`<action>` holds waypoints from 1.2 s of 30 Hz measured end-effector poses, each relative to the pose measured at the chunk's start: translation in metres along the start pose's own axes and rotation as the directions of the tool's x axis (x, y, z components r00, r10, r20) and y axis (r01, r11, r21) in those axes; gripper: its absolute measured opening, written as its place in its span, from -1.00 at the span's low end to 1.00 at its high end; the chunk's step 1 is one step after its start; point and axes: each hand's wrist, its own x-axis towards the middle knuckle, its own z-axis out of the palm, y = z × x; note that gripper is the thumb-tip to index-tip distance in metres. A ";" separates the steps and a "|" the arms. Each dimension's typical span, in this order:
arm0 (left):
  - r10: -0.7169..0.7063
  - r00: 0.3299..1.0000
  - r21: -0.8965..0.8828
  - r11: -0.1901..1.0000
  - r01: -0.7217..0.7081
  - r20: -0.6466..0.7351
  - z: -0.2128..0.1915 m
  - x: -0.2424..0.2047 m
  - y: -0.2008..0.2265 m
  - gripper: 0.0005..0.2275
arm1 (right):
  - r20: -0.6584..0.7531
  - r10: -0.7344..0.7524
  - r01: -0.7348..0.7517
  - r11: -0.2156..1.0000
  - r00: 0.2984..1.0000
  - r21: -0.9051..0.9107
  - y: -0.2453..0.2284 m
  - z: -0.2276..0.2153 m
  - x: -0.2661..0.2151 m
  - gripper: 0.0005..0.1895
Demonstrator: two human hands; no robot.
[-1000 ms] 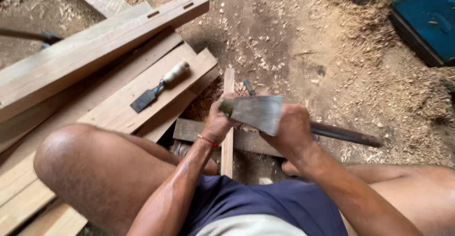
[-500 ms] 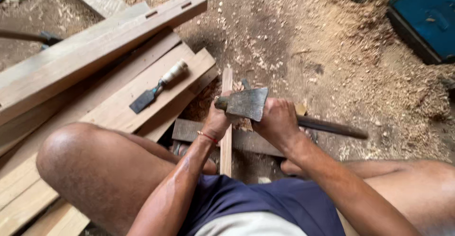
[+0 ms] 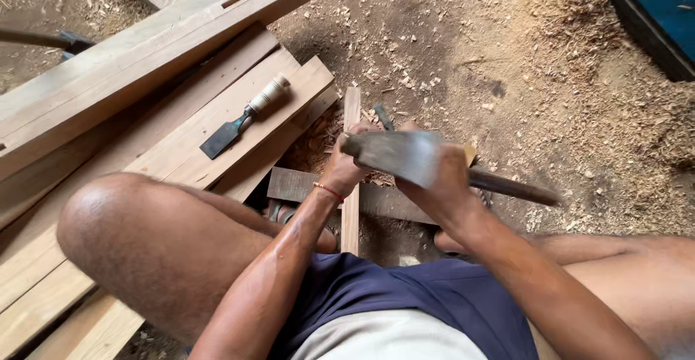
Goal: The person carves a piece of wood using a small adze and a chisel, striking the chisel with the adze to remove wood shavings.
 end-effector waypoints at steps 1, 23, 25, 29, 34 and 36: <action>-0.035 0.999 0.022 0.999 0.035 -0.006 0.002 -0.002 0.002 -0.73 | 0.080 0.093 -0.092 0.996 0.992 -0.007 -0.001 0.001 -0.001 -0.91; 0.147 0.960 0.224 0.954 -0.202 0.241 -0.031 0.022 0.026 -0.75 | 0.085 0.229 -0.243 0.946 0.970 0.216 0.029 -0.017 -0.012 -0.70; 0.232 0.925 0.263 0.912 -0.315 0.303 -0.034 0.016 0.040 -0.75 | 0.051 0.193 -0.200 0.959 0.980 0.200 0.020 -0.027 -0.004 -0.66; 0.117 0.937 0.376 0.894 -0.243 0.328 -0.028 0.001 0.051 -0.90 | -0.050 0.031 -0.023 0.986 0.998 0.166 0.003 -0.045 -0.005 -0.62; 0.133 0.926 0.402 0.872 -0.279 0.353 -0.021 -0.006 0.068 -0.81 | -0.049 0.101 -0.092 0.981 0.994 0.171 -0.011 -0.047 -0.012 -0.72; 0.189 0.893 0.341 0.876 -0.341 0.408 -0.017 -0.008 0.068 -0.72 | -0.027 0.094 -0.093 0.995 0.995 0.045 -0.010 -0.041 -0.016 -0.79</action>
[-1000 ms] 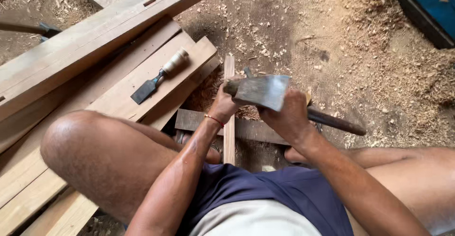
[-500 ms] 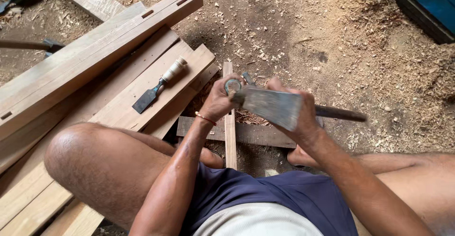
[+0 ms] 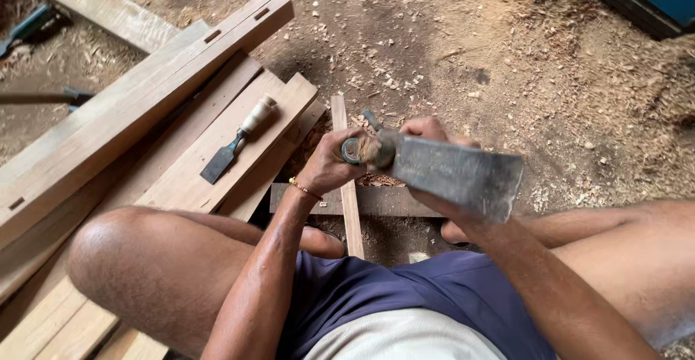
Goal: The person carves a piece of wood using a small adze and a chisel, striking the chisel with the adze to remove wood shavings.
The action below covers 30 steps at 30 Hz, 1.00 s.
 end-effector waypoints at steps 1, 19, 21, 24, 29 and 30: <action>0.005 1.000 0.025 1.000 -0.006 0.025 0.002 0.001 -0.004 -0.71 | -0.039 0.034 -0.033 0.999 0.999 0.026 0.000 0.004 -0.005 -0.75; -0.100 0.990 -0.049 0.993 0.105 0.097 0.007 0.027 -0.026 -0.70 | 0.031 0.129 -0.127 0.991 0.991 -0.050 0.007 0.032 0.003 -0.65; -0.126 0.987 -0.004 0.992 0.127 0.101 0.006 0.010 -0.031 -0.77 | -0.030 0.129 -0.126 0.989 0.991 0.075 -0.001 0.026 -0.022 -0.63; -0.100 0.995 0.033 0.994 0.100 0.028 -0.001 0.005 -0.027 -0.75 | -0.049 0.136 -0.131 0.987 0.989 0.096 0.001 0.030 -0.008 -0.61; -0.154 0.987 0.001 0.988 0.154 0.040 -0.004 0.031 -0.029 -0.74 | 0.022 0.127 -0.120 0.974 0.992 -0.191 0.012 0.043 0.011 -0.56; -0.164 0.986 -0.006 0.986 0.165 0.034 0.000 0.010 -0.033 -0.77 | 0.013 0.093 -0.089 0.977 0.996 -0.195 0.004 0.047 -0.002 -0.55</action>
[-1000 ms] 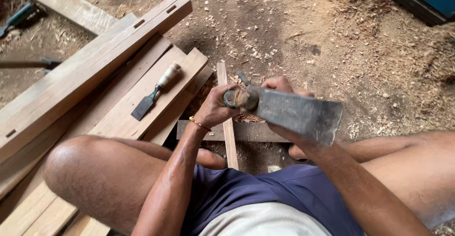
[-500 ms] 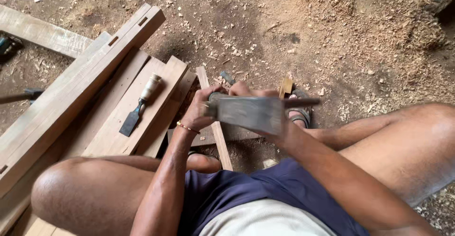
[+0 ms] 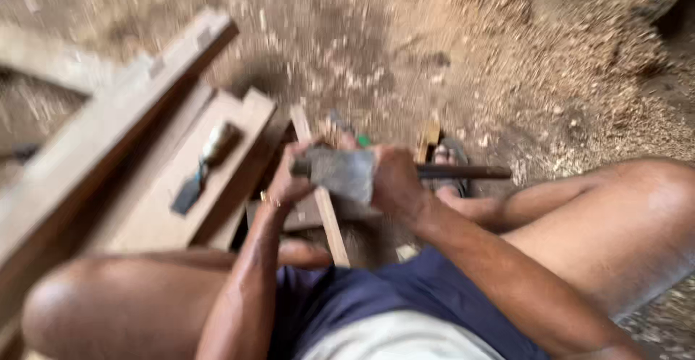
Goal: The person carves a piece of wood using a small adze and a chisel, striking the chisel with the adze to remove wood shavings.
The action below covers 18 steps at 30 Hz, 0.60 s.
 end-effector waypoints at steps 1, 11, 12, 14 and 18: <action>0.015 1.000 0.005 1.000 -0.015 -0.005 0.007 -0.016 -0.007 -0.77 | 0.021 0.055 -0.057 0.984 0.998 0.167 -0.005 -0.001 -0.014 -0.63; 0.045 0.998 -0.059 0.997 -0.047 -0.037 0.006 -0.019 -0.016 -0.75 | 0.098 0.111 -0.130 0.967 0.989 0.219 0.000 -0.002 -0.015 -0.76; 0.077 0.996 -0.005 0.997 -0.077 -0.040 0.001 -0.012 -0.019 -0.77 | 0.063 0.104 -0.114 0.976 0.993 0.187 0.007 -0.002 -0.014 -0.74; -0.029 0.998 -0.043 0.999 0.027 -0.050 0.003 -0.005 -0.023 -0.64 | 0.075 0.045 -0.057 0.984 0.996 0.169 0.007 0.013 -0.004 -0.86; -0.251 0.967 -0.047 0.967 0.249 -0.048 0.005 -0.004 -0.022 -0.53 | 0.212 0.109 -0.102 0.994 0.971 -0.043 0.007 0.033 -0.003 -0.82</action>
